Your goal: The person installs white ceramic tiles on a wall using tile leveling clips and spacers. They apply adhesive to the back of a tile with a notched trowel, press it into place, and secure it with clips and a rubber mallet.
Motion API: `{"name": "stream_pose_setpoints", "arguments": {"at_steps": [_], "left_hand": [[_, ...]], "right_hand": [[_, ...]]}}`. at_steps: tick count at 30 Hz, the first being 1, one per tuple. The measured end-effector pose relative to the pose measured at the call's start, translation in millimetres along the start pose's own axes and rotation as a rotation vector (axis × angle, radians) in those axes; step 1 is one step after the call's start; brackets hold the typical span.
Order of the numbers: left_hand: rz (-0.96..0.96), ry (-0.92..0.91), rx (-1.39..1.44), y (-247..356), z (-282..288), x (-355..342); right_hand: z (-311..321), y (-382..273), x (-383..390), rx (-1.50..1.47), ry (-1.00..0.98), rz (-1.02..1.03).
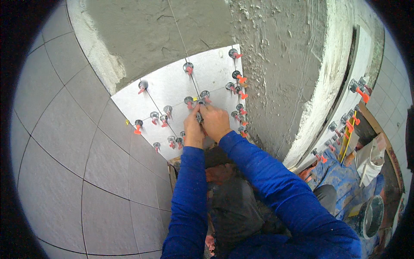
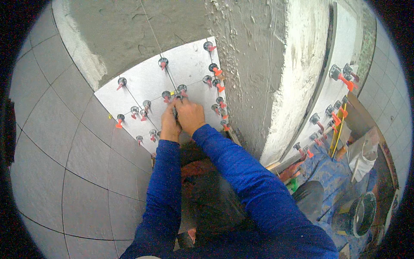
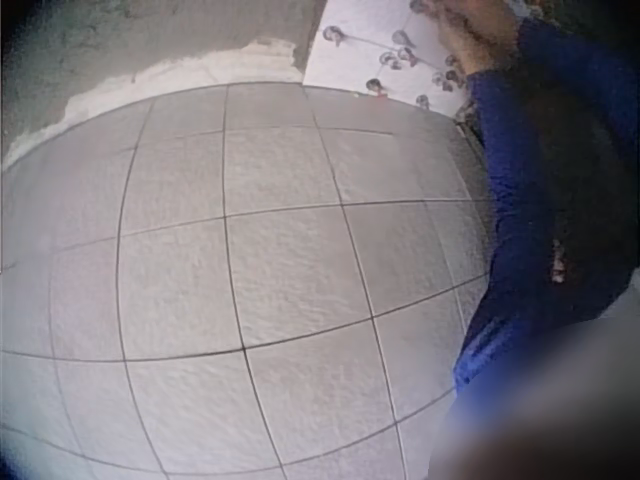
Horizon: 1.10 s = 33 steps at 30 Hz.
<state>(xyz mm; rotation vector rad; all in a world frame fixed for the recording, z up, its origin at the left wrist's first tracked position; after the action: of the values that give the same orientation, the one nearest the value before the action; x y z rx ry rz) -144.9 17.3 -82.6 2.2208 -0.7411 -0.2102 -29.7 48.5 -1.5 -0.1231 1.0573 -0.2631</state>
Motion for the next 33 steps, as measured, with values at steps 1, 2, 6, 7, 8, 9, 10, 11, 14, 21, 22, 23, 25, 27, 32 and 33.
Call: {"name": "stream_pose_setpoints", "arguments": {"at_steps": [1, 2, 6, 7, 8, 9, 10, 11, 14, 21, 22, 23, 25, 27, 32, 33], "left_hand": [[-0.017, -0.027, -0.028, 2, -1, 0], [-0.016, -0.003, -0.065, 4, 1, 1], [-0.060, -0.014, -0.220, 14, -5, 13], [-0.069, -0.020, -0.248, 15, -7, 17], [-0.072, -0.031, -0.258, 14, -10, 22], [-0.054, -0.003, -0.280, 12, -9, 25], [-0.059, -0.015, -0.214, 12, -11, 29], [-0.043, 0.014, -0.159, 9, -9, 31], [0.004, 0.017, -0.044, 3, -9, 31], [0.143, 0.013, 0.185, 3, -13, 20], [0.106, -0.001, 0.104, 6, -15, 22], [0.068, -0.015, 0.024, 9, -18, 24], [0.045, -0.016, -0.051, 13, -20, 28], [0.071, -0.006, -0.011, 15, -21, 26], [0.231, -0.133, 0.072, 14, -21, 11], [0.253, -0.150, 0.023, 14, -20, 7]], "right_hand": [[2, 0, -1, 0.003, 0.008, 0.015], [4, 0, -1, 0.007, 0.016, 0.030], [28, 4, 8, -0.123, 0.109, -0.059], [36, 7, 18, -0.158, 0.119, -0.137], [45, 10, 31, -0.194, 0.127, -0.212], [57, 12, 47, -0.263, 0.143, -0.281], [69, 14, 67, -0.332, 0.158, -0.353], [82, 14, 87, -0.366, 0.162, -0.377], [119, 18, 150, -0.453, 0.104, -0.453], [174, 38, 260, -0.485, -0.104, -0.634], [180, 40, 267, -0.486, -0.107, -0.646], [184, 42, 272, -0.487, -0.111, -0.656], [193, 42, 277, -0.469, -0.112, -0.688], [201, 40, 272, -0.460, -0.094, -0.703], [207, 20, 226, -0.401, -0.141, -0.584], [203, 11, 210, -0.398, -0.174, -0.474]]}}
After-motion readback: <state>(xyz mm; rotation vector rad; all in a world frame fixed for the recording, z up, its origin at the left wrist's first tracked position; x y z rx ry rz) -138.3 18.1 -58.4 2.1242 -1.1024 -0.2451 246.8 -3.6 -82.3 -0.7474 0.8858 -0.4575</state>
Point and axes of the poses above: each hand's wrist, its own x-axis away from the middle knuckle, its own z-axis out of the back of the hand, y = z × x, the point moved 8 cm from there along -x, towards the middle knuckle, and after that the axes turned 4 degrees about y, right-handed, at the moved point
